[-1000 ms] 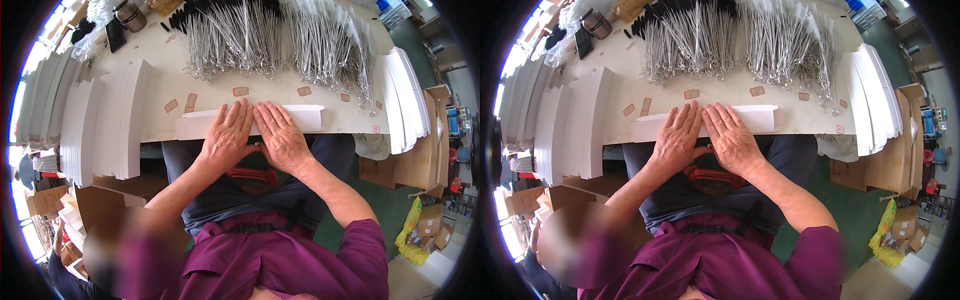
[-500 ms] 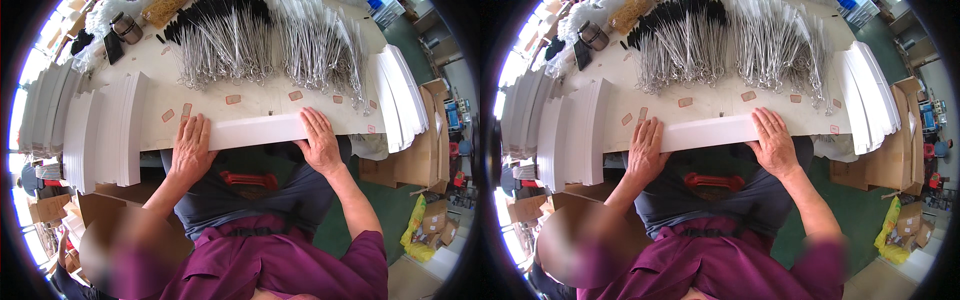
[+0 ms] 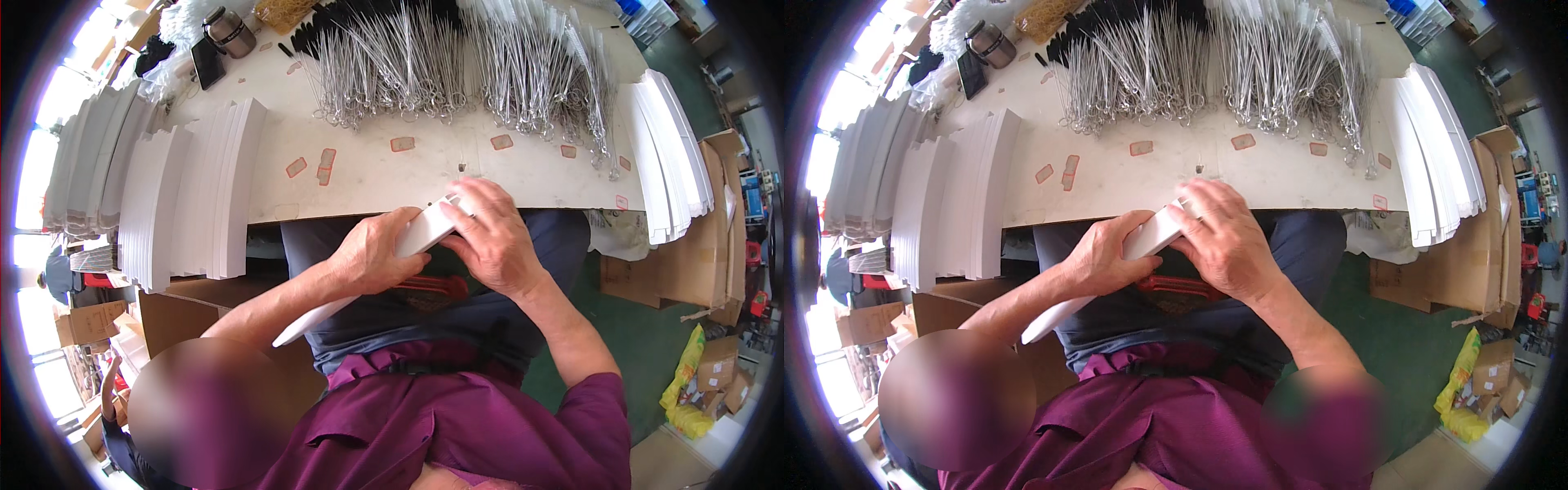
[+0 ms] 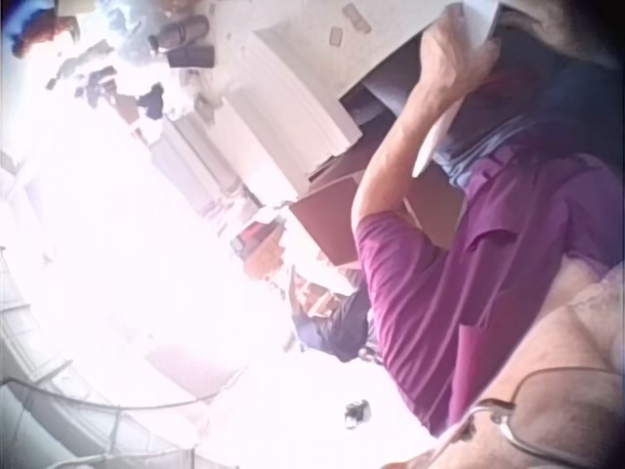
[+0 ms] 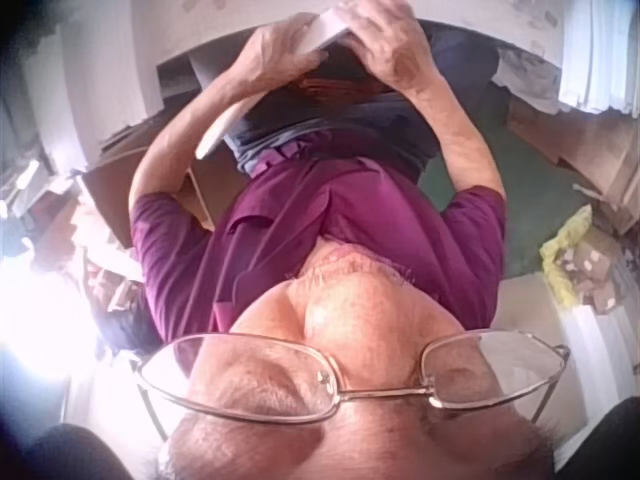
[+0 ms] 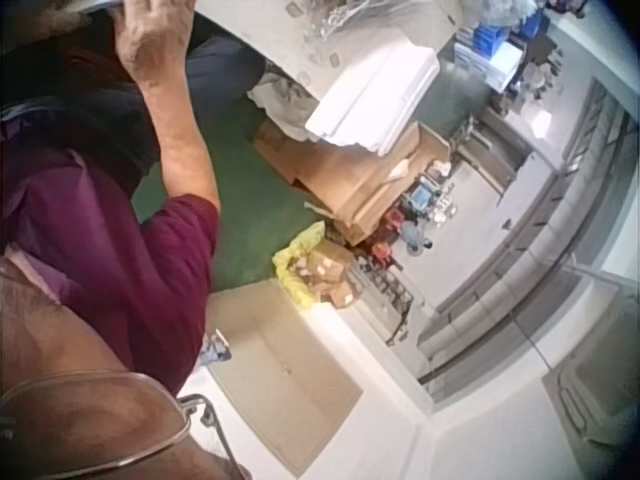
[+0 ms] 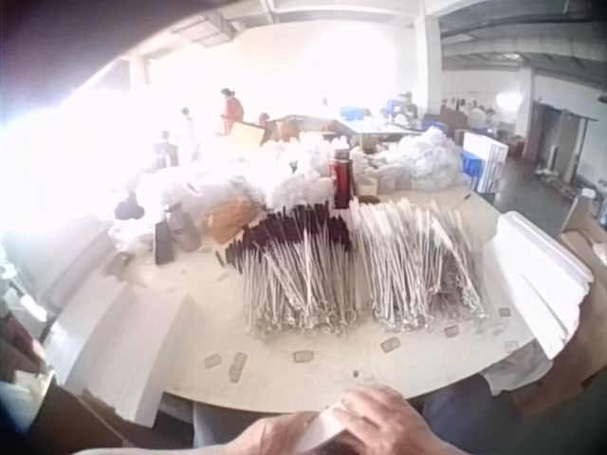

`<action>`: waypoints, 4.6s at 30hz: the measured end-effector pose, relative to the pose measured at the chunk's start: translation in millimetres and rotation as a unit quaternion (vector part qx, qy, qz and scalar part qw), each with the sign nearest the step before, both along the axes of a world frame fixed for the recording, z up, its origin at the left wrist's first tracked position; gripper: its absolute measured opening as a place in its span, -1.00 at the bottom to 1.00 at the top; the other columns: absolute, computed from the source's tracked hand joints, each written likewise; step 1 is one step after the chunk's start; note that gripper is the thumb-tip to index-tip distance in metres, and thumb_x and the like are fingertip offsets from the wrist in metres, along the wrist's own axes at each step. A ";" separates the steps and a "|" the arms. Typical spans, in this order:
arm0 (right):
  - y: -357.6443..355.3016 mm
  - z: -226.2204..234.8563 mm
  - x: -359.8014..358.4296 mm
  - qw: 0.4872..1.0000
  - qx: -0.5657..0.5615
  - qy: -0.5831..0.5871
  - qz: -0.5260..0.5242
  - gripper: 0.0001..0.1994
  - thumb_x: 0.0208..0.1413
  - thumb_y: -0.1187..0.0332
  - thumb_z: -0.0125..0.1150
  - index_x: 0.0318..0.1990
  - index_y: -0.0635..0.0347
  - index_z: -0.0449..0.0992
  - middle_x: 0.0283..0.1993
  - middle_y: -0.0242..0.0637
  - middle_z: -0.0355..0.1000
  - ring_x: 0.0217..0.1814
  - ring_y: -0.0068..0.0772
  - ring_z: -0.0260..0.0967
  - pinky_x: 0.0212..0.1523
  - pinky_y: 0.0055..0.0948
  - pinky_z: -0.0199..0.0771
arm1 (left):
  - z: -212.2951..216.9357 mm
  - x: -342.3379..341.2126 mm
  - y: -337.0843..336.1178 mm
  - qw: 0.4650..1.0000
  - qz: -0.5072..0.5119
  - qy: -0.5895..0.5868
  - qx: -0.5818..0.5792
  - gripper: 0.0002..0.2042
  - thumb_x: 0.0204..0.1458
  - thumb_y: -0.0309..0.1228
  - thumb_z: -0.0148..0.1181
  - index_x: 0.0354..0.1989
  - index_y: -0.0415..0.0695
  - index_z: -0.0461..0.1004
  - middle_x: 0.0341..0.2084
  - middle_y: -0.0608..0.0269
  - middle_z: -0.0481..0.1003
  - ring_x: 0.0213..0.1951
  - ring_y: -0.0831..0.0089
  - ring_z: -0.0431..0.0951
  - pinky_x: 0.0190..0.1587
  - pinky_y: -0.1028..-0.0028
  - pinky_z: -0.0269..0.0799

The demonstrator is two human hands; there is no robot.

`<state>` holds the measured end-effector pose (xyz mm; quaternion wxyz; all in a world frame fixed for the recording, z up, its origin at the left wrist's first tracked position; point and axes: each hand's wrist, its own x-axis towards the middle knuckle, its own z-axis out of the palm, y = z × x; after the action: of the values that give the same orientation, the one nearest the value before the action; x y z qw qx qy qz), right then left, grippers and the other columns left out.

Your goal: Packaging sets of cleaning brushes into white cardboard boxes.

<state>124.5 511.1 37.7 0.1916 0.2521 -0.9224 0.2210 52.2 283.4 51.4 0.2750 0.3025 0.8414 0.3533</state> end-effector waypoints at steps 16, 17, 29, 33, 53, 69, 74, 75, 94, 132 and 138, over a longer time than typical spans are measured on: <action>-18.1 -37.9 36.6 0.951 -0.276 -0.007 -0.140 -0.62 0.13 0.51 0.44 0.09 0.41 0.55 -0.25 -0.10 0.63 -0.30 -0.26 0.66 -0.27 -0.43 0.64 | -18.0 36.2 -1.9 0.988 0.086 0.125 0.014 -0.29 -0.14 -0.38 0.55 0.23 -0.24 0.37 -0.04 -0.13 0.56 -0.03 -0.05 0.64 -0.01 0.14 0.60; -20.1 -36.6 37.5 0.945 -0.291 -0.021 -0.147 -0.63 0.13 0.52 0.44 0.09 0.41 0.55 -0.25 -0.08 0.63 -0.31 -0.24 0.66 -0.26 -0.44 0.65 | -20.0 38.1 -1.6 0.988 0.087 0.124 0.014 -0.29 -0.14 -0.38 0.55 0.23 -0.24 0.37 -0.04 -0.13 0.56 -0.03 -0.05 0.64 -0.01 0.14 0.60; -34.0 -33.8 36.4 0.699 -0.580 -0.407 -0.094 -0.75 0.35 0.31 0.28 -0.17 0.41 0.63 -0.39 -0.20 0.61 -0.32 -0.62 0.53 -0.26 -0.50 0.58 | -31.9 41.9 3.3 0.982 0.061 0.168 0.064 -0.26 -0.16 -0.43 0.45 0.28 -0.16 0.28 -0.22 -0.14 0.56 -0.24 -0.15 0.65 -0.22 0.05 0.64; -26.7 -34.8 31.1 0.815 -0.447 -0.357 -0.087 -0.74 0.35 0.33 0.24 -0.27 0.41 0.62 -0.48 -0.19 0.58 -0.38 -0.61 0.51 -0.34 -0.48 0.53 | -27.4 38.8 3.4 0.987 0.059 0.126 0.081 -0.21 -0.16 -0.42 0.44 0.34 -0.08 0.25 -0.15 -0.13 0.56 -0.17 -0.14 0.65 -0.15 0.05 0.64; -32.3 -33.7 36.1 0.837 -0.418 -0.342 -0.091 -0.71 0.36 0.27 0.24 -0.27 0.40 0.60 -0.49 -0.25 0.58 -0.42 -0.61 0.48 -0.38 -0.47 0.47 | -27.7 34.6 9.3 0.997 0.020 0.055 0.054 -0.35 -0.12 -0.26 0.51 0.13 -0.10 0.29 -0.18 -0.13 0.60 -0.17 -0.12 0.67 -0.14 0.07 0.61; -49.5 -48.0 45.7 0.931 -0.298 -0.173 -0.119 -0.86 0.28 0.39 0.32 -0.21 0.31 0.58 -0.33 -0.09 0.58 -0.33 -0.13 0.60 -0.27 -0.27 0.55 | -39.0 43.6 1.7 0.997 0.034 0.061 0.023 -0.46 -0.12 -0.31 0.42 0.00 -0.20 0.30 -0.31 -0.19 0.60 -0.24 -0.19 0.64 -0.21 0.01 0.58; -65.1 -41.6 46.6 0.857 -0.442 -0.210 -0.164 -0.82 0.30 0.42 0.29 -0.07 0.38 0.58 -0.28 -0.14 0.63 -0.28 -0.42 0.59 -0.24 -0.42 0.56 | -34.8 46.5 1.8 0.998 0.042 0.048 0.024 -0.41 -0.13 -0.28 0.48 0.04 -0.19 0.30 -0.27 -0.19 0.61 -0.21 -0.17 0.66 -0.19 0.03 0.60; -68.6 -37.8 45.0 0.839 -0.479 -0.191 -0.173 -0.79 0.31 0.43 0.28 -0.02 0.41 0.57 -0.27 -0.16 0.64 -0.26 -0.50 0.57 -0.22 -0.48 0.56 | -33.6 46.3 1.2 0.998 0.044 0.043 0.025 -0.40 -0.12 -0.28 0.48 0.05 -0.18 0.29 -0.25 -0.19 0.62 -0.20 -0.18 0.66 -0.19 0.03 0.60; -42.0 -38.5 42.5 0.770 -0.479 -0.374 -0.195 -0.81 0.25 0.40 0.32 -0.16 0.40 0.69 -0.33 -0.34 0.64 -0.31 -0.64 0.50 -0.28 -0.47 0.50 | -41.1 62.1 10.5 0.995 0.070 0.065 0.007 -0.25 -0.04 -0.20 0.46 0.22 -0.20 0.11 -0.23 -0.28 0.60 -0.23 -0.22 0.67 -0.21 0.01 0.62; -63.7 -47.3 40.0 0.878 -0.431 -0.167 -0.121 -0.63 0.32 0.37 0.32 0.20 0.37 0.54 -0.17 -0.08 0.63 -0.21 -0.43 0.61 -0.17 -0.46 0.63 | -28.3 46.5 1.2 0.984 0.094 0.147 0.035 -0.42 -0.19 -0.37 0.51 0.08 -0.24 0.49 -0.30 -0.08 0.61 -0.26 -0.06 0.69 -0.23 0.11 0.65; -75.3 -48.9 45.4 0.869 -0.439 -0.188 -0.125 -0.58 0.31 0.39 0.31 0.26 0.36 0.48 -0.14 0.00 0.63 -0.16 -0.33 0.66 -0.23 -0.42 0.67 | -35.4 45.0 -1.8 0.983 0.091 0.154 0.047 -0.42 -0.18 -0.38 0.50 0.08 -0.26 0.49 -0.30 -0.09 0.61 -0.27 -0.07 0.68 -0.23 0.12 0.65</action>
<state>169.9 435.8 -11.2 0.1319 -0.0221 -0.7725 0.6208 97.2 281.6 16.0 0.0937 0.2881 0.8801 0.3655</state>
